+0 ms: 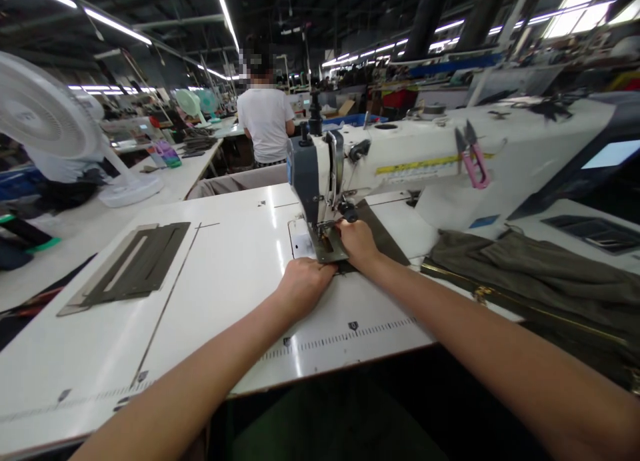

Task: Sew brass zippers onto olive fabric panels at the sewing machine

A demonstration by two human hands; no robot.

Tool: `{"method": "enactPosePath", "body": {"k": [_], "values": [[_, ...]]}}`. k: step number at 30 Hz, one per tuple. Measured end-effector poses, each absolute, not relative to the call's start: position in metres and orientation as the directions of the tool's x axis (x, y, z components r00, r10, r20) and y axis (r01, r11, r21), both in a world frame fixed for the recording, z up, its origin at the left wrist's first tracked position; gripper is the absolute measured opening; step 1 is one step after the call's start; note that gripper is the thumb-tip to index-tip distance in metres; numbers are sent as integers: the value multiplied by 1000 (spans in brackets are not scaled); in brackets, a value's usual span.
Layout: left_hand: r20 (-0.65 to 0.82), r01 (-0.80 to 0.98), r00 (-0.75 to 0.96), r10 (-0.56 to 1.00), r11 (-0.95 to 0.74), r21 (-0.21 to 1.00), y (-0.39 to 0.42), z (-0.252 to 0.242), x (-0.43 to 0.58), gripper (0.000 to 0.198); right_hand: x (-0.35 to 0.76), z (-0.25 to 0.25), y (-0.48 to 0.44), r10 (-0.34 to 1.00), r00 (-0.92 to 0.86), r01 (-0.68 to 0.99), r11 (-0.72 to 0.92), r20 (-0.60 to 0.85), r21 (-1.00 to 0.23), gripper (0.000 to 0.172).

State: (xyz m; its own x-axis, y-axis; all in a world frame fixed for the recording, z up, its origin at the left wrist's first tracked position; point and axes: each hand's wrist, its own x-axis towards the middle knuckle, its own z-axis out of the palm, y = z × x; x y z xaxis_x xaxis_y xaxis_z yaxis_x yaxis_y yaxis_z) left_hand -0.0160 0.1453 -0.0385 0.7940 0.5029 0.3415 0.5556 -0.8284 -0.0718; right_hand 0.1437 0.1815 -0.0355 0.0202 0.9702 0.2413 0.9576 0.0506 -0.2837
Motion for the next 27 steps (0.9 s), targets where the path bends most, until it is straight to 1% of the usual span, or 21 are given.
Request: {"method": "enactPosePath", "body": {"k": [4,8,10,14,19,22,27], "values": [[356,553,790,499,-831,-62,144,-39,-17,21,143,-34,182,968,38,942,49,249,-333,24],[393,566,770,503,-822,-55,143,-39,-18,24,147,-31,184,970,11,912,90,244,-401,17],[402,566,766,501,-823,-54,143,-40,-18,24,148,-31,185,971,34,899,74,238,-432,16],[394,544,782,484,-838,-50,145,-40,-19,23,146,-33,186,963,136,881,-10,233,-473,17],[380,533,791,479,-845,-44,148,-41,-20,26,139,-36,190,942,231,875,-92,242,-476,22],[376,527,795,477,-849,-38,148,-42,-20,24,136,-38,193,934,265,875,-128,240,-466,24],[389,537,785,482,-843,-39,147,-41,-17,21,134,-35,194,936,253,884,-122,244,-451,25]]}}
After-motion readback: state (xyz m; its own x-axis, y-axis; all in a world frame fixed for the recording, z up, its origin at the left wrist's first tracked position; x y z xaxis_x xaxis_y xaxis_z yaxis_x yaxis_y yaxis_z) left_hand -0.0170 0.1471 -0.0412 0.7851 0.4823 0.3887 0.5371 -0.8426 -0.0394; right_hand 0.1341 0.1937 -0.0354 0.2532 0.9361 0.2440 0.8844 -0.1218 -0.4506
